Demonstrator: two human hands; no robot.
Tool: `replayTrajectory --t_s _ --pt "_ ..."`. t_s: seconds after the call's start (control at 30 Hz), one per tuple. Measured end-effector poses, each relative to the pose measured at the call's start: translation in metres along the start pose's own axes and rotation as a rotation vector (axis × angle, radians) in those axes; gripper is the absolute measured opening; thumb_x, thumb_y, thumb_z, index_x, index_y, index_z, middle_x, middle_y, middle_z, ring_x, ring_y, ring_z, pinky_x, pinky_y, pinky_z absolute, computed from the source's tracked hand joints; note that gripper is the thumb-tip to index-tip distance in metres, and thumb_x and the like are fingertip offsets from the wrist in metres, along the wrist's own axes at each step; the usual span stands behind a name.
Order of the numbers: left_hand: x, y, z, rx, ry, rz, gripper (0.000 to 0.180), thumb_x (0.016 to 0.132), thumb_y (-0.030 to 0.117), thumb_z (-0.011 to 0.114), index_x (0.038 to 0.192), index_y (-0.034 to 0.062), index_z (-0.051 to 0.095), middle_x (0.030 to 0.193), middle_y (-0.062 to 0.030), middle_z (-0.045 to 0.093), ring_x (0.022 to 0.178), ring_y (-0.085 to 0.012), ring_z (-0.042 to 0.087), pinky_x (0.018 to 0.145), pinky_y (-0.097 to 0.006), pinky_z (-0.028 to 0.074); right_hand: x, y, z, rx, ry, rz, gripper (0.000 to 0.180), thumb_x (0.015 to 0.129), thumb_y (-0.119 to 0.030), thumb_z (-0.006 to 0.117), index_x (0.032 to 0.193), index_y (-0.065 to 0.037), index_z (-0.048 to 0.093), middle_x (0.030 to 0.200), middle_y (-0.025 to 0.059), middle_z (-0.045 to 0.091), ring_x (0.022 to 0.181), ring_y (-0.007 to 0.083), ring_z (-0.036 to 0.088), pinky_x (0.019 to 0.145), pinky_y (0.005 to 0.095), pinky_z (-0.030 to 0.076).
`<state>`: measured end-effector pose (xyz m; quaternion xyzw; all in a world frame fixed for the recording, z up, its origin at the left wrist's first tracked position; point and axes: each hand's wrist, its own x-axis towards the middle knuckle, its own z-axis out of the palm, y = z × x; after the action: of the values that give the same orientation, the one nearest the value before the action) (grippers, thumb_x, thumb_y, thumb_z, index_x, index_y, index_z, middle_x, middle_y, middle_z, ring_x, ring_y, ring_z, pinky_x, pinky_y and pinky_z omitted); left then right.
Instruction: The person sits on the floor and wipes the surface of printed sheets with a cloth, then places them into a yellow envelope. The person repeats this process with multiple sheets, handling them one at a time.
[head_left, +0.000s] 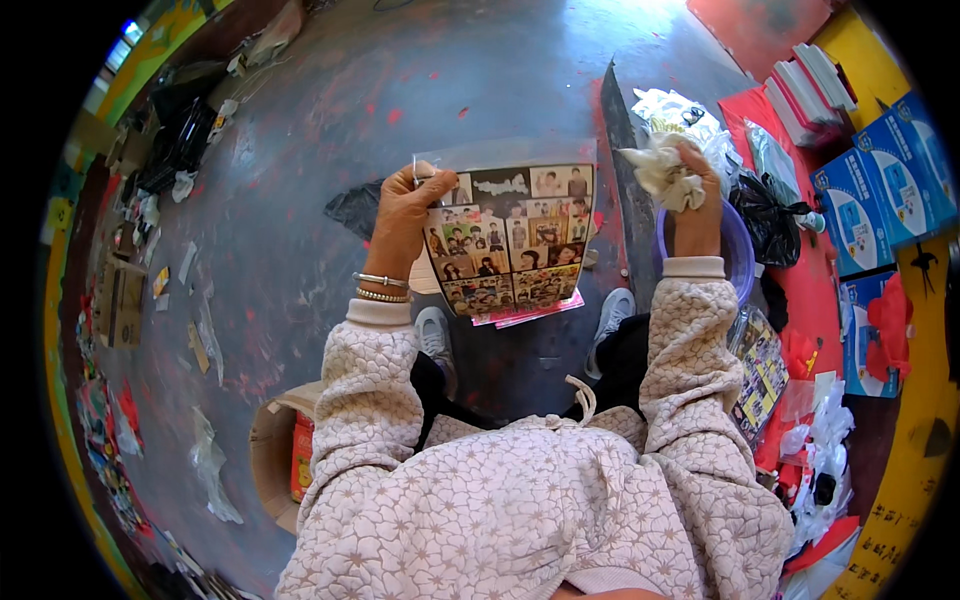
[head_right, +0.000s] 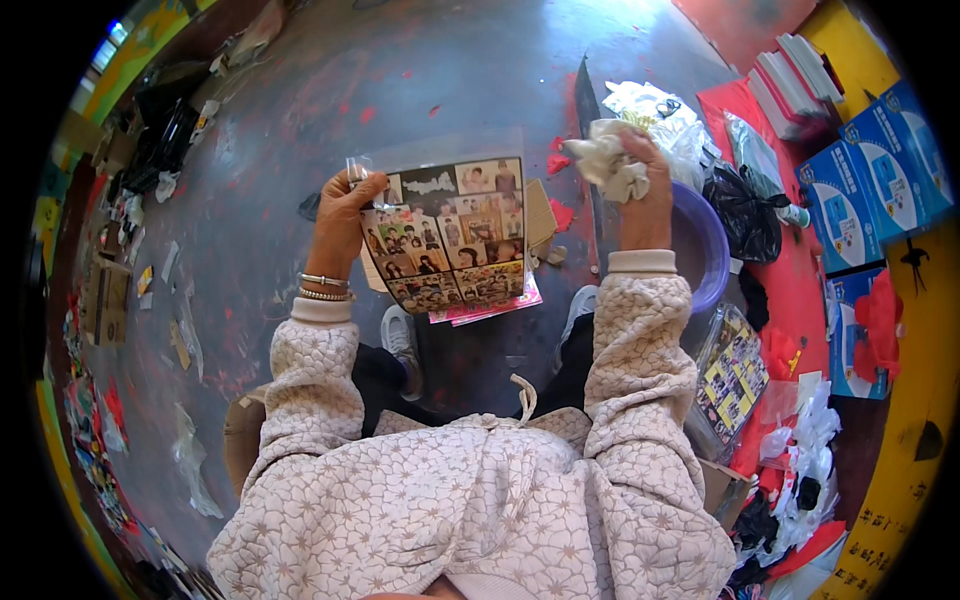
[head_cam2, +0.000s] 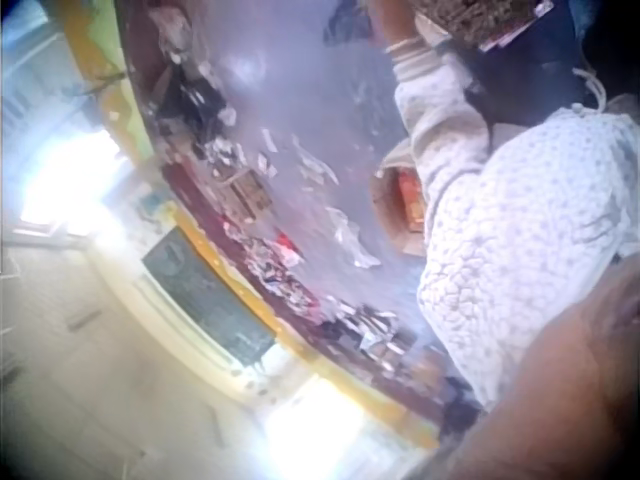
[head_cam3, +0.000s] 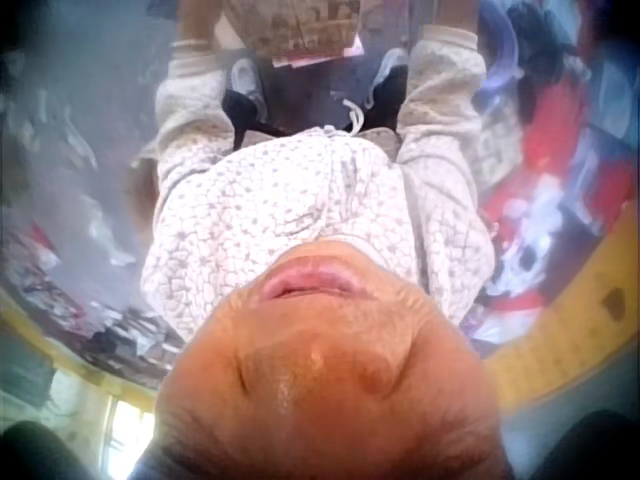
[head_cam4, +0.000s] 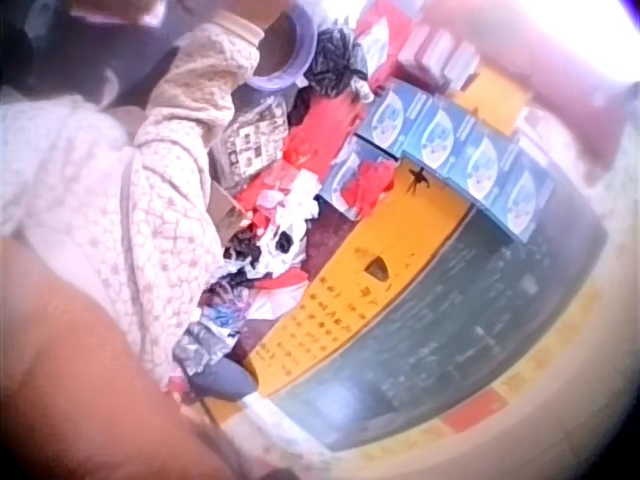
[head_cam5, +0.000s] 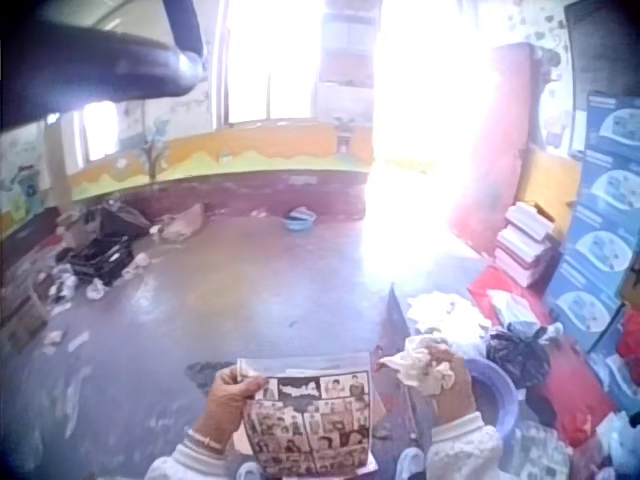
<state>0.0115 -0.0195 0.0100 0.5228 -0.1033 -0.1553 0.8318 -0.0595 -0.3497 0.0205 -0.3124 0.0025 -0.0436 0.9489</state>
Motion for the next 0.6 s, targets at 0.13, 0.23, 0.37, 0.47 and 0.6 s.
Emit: replayTrajectory --t_s 0.13,0.23,0.37,0.47,0.6 --pt "0.001 -0.010 -0.004 0.266 -0.116 0.064 0.013 0.078 0.010 0.065 0.069 0.0045 0.059 0.063 0.0041 0.054 0.055 -0.0008 0.045 0.047 -0.017 0.036 -0.006 0.010 0.045 -0.368 0.327 -0.389 0.022 0.078 -0.008 0.058 0.097 0.002 0.054 0.087 0.0127 0.060 0.072 0.0206 0.062 0.065 0.0347 0.053" --pt "-0.001 -0.009 0.008 0.411 -0.228 0.097 0.012 0.078 0.011 0.065 0.071 0.0025 0.060 0.065 0.0047 0.054 0.058 -0.0002 0.045 0.050 -0.016 0.036 -0.004 0.036 0.089 -0.867 0.359 -0.560 0.019 0.077 -0.009 0.061 0.094 0.000 0.058 0.078 0.0084 0.060 0.064 0.0133 0.058 0.056 0.0269 0.049" --pt "-0.003 -0.009 0.015 0.395 -0.520 -0.004 0.010 0.078 0.009 0.065 0.079 0.0003 0.062 0.070 0.0028 0.058 0.064 -0.0026 0.050 0.057 -0.017 0.042 0.007 0.048 0.079 -1.279 0.135 -0.406 0.018 0.078 -0.016 0.062 0.093 -0.006 0.062 0.065 0.0048 0.058 0.055 0.0094 0.054 0.047 0.0231 0.044" --pt "-0.002 -0.011 0.018 0.477 -0.528 -0.014 0.011 0.077 0.009 0.065 0.082 -0.0010 0.062 0.072 0.0014 0.059 0.065 -0.0036 0.050 0.059 -0.019 0.043 0.012 0.062 0.067 -1.105 -0.041 0.110 0.020 0.081 -0.021 0.058 0.093 -0.005 0.061 0.072 0.0038 0.059 0.060 0.0075 0.054 0.052 0.0206 0.044" --pt "-0.001 -0.014 0.020 0.494 -0.454 -0.119 0.019 0.074 0.010 0.067 0.087 -0.0041 0.062 0.078 -0.0028 0.061 0.067 -0.0053 0.052 0.059 -0.020 0.043 -0.001 0.082 0.089 -0.925 -0.151 0.306 0.031 0.079 -0.026 0.060 0.095 0.001 0.058 0.080 0.0043 0.059 0.067 0.0085 0.054 0.058 0.0213 0.044"
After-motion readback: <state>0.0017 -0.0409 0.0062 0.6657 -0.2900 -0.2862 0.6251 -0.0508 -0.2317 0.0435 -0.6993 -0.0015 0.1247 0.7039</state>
